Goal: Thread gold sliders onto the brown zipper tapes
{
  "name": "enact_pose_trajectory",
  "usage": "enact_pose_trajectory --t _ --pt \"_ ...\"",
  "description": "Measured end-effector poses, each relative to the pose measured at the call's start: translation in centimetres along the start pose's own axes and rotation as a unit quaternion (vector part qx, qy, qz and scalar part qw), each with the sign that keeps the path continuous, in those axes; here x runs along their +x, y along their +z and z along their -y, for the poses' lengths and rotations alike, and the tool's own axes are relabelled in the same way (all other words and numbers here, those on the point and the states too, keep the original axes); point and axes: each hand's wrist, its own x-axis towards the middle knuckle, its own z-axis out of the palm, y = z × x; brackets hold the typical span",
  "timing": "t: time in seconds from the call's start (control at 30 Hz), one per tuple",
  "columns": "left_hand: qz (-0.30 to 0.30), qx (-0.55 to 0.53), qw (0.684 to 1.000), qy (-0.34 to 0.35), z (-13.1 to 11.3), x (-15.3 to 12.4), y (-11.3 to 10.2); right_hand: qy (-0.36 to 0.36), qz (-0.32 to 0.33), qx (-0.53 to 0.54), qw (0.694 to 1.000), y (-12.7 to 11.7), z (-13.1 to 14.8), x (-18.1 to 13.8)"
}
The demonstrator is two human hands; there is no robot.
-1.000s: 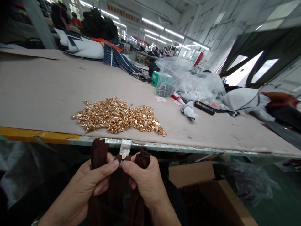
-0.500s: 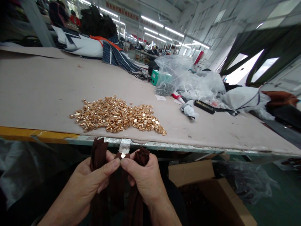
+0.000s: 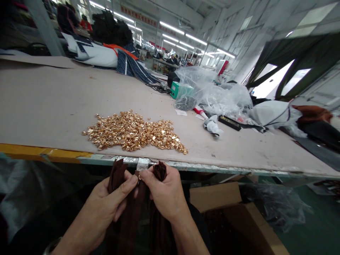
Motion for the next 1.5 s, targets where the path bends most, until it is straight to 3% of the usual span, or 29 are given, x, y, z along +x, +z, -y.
enact_pose_trajectory --t 0.1,0.2,0.3,0.4,0.5,0.63,0.7,0.8,0.93,1.07,1.2,1.33,1.5 --pt "-0.020 -0.019 1.000 -0.002 0.1 0.1 0.2 -0.062 -0.061 -0.112 0.990 0.4 0.6 0.3" --pt "-0.040 -0.036 0.998 -0.023 0.1 0.2 0.3 -0.136 -0.153 -0.268 0.941 0.4 1.7 1.4" --pt "-0.035 -0.051 0.997 -0.053 0.1 0.4 0.4 -0.164 -0.207 -0.329 0.907 0.1 3.0 2.8" --pt "-0.026 -0.072 0.995 -0.066 0.0 0.6 0.5 -0.146 -0.153 -0.251 0.945 -0.1 3.7 3.5" --pt "-0.004 -0.104 0.993 -0.059 -0.1 0.4 0.5 -0.115 -0.016 -0.117 0.986 0.0 3.8 3.2" --pt "0.012 -0.096 0.995 -0.033 0.3 0.0 0.6 -0.071 0.130 -0.016 0.989 -0.3 3.5 2.1" --pt "0.039 -0.074 0.996 -0.020 0.7 -0.1 0.6 -0.041 0.163 0.015 0.986 -0.9 3.2 1.6" --pt "0.044 -0.034 0.998 -0.028 1.1 -0.4 0.6 -0.010 0.114 0.018 0.993 -2.1 2.7 1.4" --pt "-0.019 -0.043 0.998 -0.047 0.9 -0.6 0.5 -0.042 -0.017 -0.076 0.996 -3.0 2.7 2.0" --pt "-0.066 -0.071 0.995 -0.029 0.5 -0.4 0.2 -0.130 -0.049 -0.229 0.963 -1.3 3.8 3.1" --pt "-0.095 -0.099 0.990 -0.013 0.5 -0.1 -0.2 -0.208 -0.026 -0.398 0.893 1.5 5.0 4.5" --pt "-0.091 -0.115 0.989 -0.004 0.4 0.1 -0.6 -0.210 -0.016 -0.509 0.835 2.7 5.0 5.2" --pt "-0.074 -0.127 0.989 0.005 0.2 0.7 -0.7 -0.191 -0.034 -0.538 0.820 1.7 4.3 5.0"
